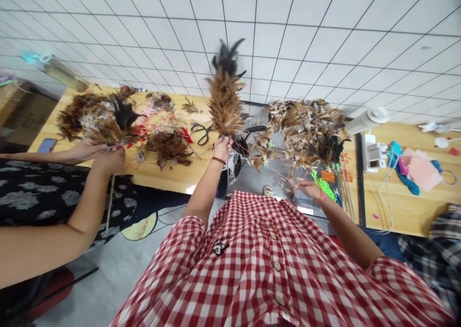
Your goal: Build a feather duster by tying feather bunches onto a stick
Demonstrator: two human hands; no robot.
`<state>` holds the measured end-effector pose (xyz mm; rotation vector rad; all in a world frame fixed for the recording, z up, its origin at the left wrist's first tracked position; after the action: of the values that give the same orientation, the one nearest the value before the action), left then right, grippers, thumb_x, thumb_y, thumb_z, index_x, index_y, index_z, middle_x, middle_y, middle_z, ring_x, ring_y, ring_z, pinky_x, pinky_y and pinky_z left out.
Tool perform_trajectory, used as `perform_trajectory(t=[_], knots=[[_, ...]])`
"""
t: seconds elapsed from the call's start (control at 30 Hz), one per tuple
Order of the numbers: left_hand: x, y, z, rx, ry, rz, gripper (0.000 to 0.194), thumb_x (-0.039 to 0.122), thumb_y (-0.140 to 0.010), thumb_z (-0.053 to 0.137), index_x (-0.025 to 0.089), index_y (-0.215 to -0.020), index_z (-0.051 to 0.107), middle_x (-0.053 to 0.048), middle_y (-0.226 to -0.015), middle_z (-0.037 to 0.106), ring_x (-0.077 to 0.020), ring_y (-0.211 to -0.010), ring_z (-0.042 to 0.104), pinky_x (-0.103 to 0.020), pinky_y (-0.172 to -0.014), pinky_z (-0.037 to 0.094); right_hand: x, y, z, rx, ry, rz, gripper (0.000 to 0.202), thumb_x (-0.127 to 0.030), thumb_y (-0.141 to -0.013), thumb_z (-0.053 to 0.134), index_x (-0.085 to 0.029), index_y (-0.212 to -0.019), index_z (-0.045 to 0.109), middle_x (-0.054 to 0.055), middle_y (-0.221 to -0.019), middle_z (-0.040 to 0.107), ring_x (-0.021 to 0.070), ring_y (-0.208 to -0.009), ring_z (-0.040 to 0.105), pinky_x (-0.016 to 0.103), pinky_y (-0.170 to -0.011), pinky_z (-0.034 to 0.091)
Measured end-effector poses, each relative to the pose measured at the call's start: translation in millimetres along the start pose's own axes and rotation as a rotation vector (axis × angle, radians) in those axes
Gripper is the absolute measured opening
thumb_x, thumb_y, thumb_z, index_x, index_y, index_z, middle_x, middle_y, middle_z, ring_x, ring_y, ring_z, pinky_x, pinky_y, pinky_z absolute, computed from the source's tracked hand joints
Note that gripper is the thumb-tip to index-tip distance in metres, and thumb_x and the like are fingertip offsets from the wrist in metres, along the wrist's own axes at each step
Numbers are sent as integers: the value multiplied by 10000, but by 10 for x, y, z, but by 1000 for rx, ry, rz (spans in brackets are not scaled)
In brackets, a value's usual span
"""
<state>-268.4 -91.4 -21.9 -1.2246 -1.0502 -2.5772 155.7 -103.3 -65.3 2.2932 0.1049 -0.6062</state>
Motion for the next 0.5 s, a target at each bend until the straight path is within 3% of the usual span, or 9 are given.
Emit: perform_trajectory(t=[0.07, 0.13, 0.23, 0.3, 0.4, 0.5], knots=[[25, -27, -40, 35, 35, 1, 218, 226, -1019, 553, 164, -812, 518, 72, -583, 453, -4, -388, 273, -112, -379, 185, -23, 127, 113, -105, 164, -13, 273, -294, -930, 523, -215, -886, 781, 94, -1048, 796, 233, -987, 746, 329, -903, 579], [71, -32, -54, 41, 78, 5, 237, 237, -1040, 510, 170, -812, 513, 77, -578, 412, -12, -384, 265, -116, -371, 184, -21, 206, 127, -174, 433, 10, 186, -222, -887, 602, -213, -851, 784, 122, -1082, 790, 264, -1065, 735, 375, -978, 557], [119, -6, -19, -2, 120, 1, 252, 220, -1048, 479, 171, -802, 505, 66, -597, 412, -16, -386, 270, -116, -363, 193, -26, 188, -123, -157, 655, 128, 162, -73, -760, 691, -142, -861, 797, 248, -1103, 759, 399, -1125, 713, 542, -986, 539], [101, 20, 30, -33, 121, -23, 263, 196, -1055, 441, 164, -803, 509, 57, -614, 430, -13, -390, 270, -111, -362, 191, -143, 79, -357, -99, 685, 176, 252, -38, -777, 649, -100, -968, 802, 302, -1156, 727, 432, -1161, 696, 564, -962, 541], [11, 67, 159, -78, 115, -68, 250, 185, -1057, 433, 154, -828, 528, 49, -651, 455, -6, -402, 265, -105, -364, 185, -614, -233, -592, 63, 633, 76, 322, -141, -905, 565, -160, -1139, 786, 233, -1230, 730, 352, -1198, 692, 446, -976, 539], [-86, 154, 331, -122, 123, -117, 222, 220, -1045, 488, 153, -839, 539, 50, -676, 443, -5, -413, 230, -102, -363, 177, -1190, -588, -544, 217, 378, -86, 342, -271, -986, 511, -199, -1191, 776, 129, -1187, 771, 246, -1118, 719, 292, -923, 524]])
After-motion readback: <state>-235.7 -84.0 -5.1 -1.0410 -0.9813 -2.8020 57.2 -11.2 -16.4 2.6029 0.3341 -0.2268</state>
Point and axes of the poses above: each hand's wrist, its own y-axis away from the middle knuckle, its own z-axis out of the palm, x = y × z, the point moved 9 cm from there along -y, towards the middle knuckle
